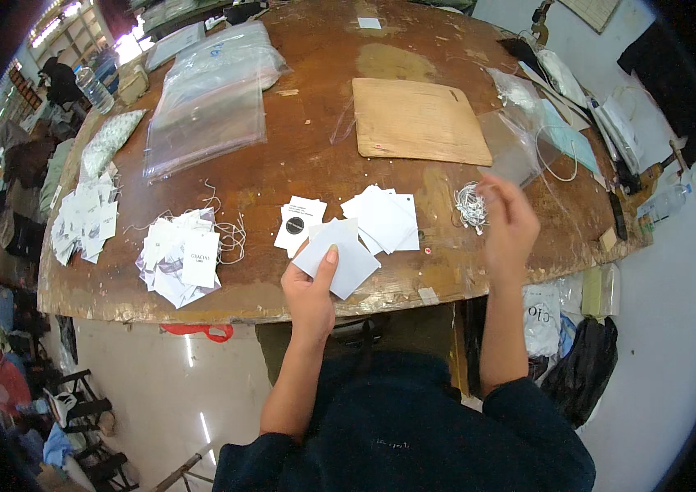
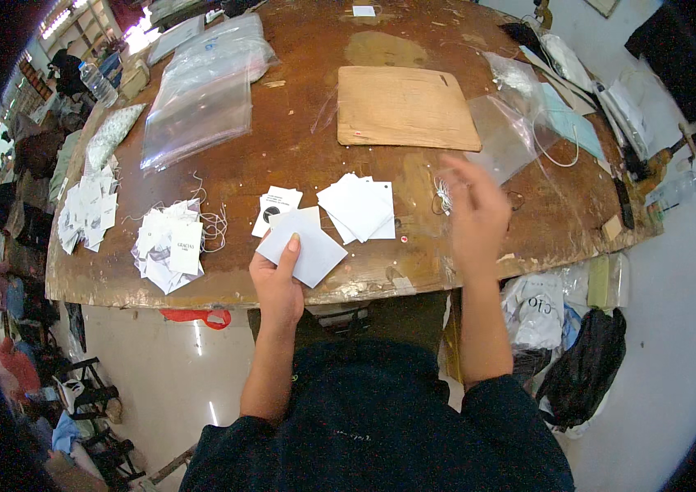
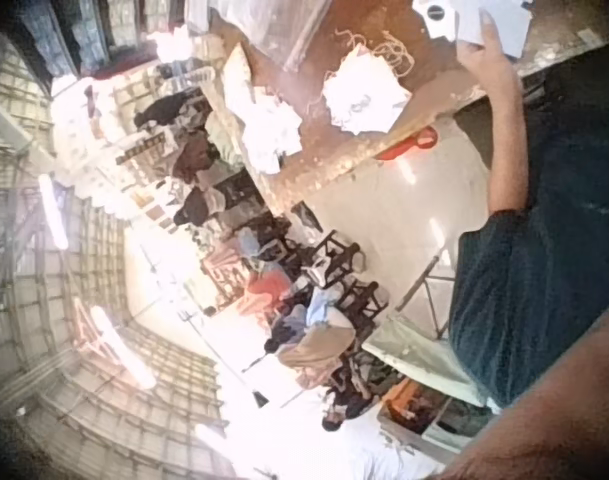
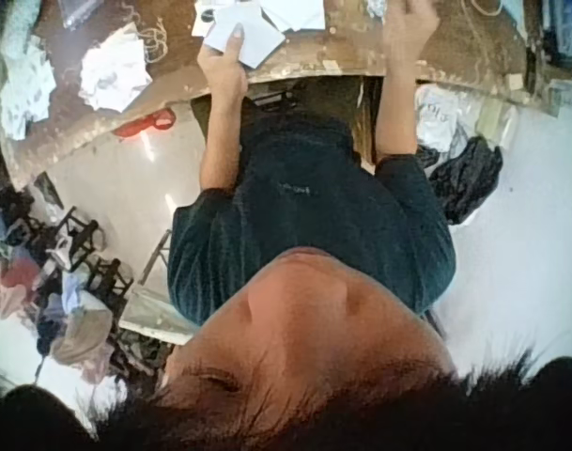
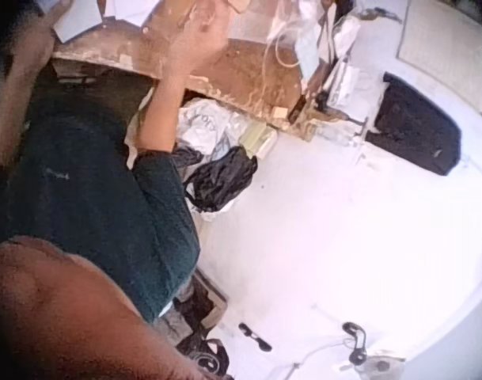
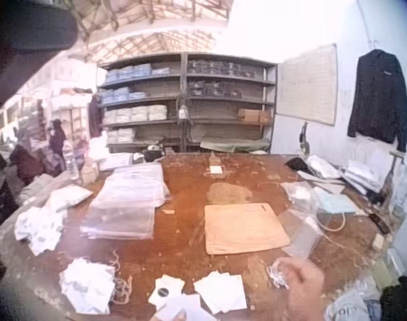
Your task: The person assembles small white tags by inserting a string through a pre-punched hole and placing each completed tag into a growing stack. The person repeats this process for multiple tags, maintaining a consistent workflow at a wooden workbench.
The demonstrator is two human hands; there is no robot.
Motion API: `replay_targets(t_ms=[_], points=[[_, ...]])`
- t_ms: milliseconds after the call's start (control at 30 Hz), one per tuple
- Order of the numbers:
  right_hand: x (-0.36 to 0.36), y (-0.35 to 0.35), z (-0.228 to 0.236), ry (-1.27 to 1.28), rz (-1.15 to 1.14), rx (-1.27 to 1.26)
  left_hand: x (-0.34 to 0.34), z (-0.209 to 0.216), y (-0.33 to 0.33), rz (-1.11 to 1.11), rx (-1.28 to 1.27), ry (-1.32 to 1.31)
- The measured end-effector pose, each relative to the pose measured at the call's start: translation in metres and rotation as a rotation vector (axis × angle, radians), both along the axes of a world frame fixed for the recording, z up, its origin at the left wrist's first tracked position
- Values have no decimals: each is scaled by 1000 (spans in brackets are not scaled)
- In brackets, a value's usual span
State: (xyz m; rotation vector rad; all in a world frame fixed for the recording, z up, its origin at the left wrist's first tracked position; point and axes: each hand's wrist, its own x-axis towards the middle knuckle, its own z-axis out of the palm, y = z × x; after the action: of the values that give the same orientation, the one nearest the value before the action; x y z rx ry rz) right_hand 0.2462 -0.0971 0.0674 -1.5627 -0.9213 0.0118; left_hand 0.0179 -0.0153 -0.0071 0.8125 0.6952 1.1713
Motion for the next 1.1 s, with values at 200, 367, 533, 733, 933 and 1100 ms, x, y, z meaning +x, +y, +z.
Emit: replay_targets(t_ms=[200,367,533,733,933,1100], points=[[-83,20,-23,182,426,-167,1,2,-5,-38,40,11],[-106,34,-22,-126,417,-93,-3,4,-7,-26,75,61],[-113,45,-20,-225,410,-54,-6,6,-6,-1,118,104],[-112,49,-22,-376,434,-100,-8,2,-6,66,285,271],[-109,45,-21,344,578,-189,-12,4,9,414,1081,791],[-101,40,-30,693,718,-181,-20,4,10,578,1530,1059]])
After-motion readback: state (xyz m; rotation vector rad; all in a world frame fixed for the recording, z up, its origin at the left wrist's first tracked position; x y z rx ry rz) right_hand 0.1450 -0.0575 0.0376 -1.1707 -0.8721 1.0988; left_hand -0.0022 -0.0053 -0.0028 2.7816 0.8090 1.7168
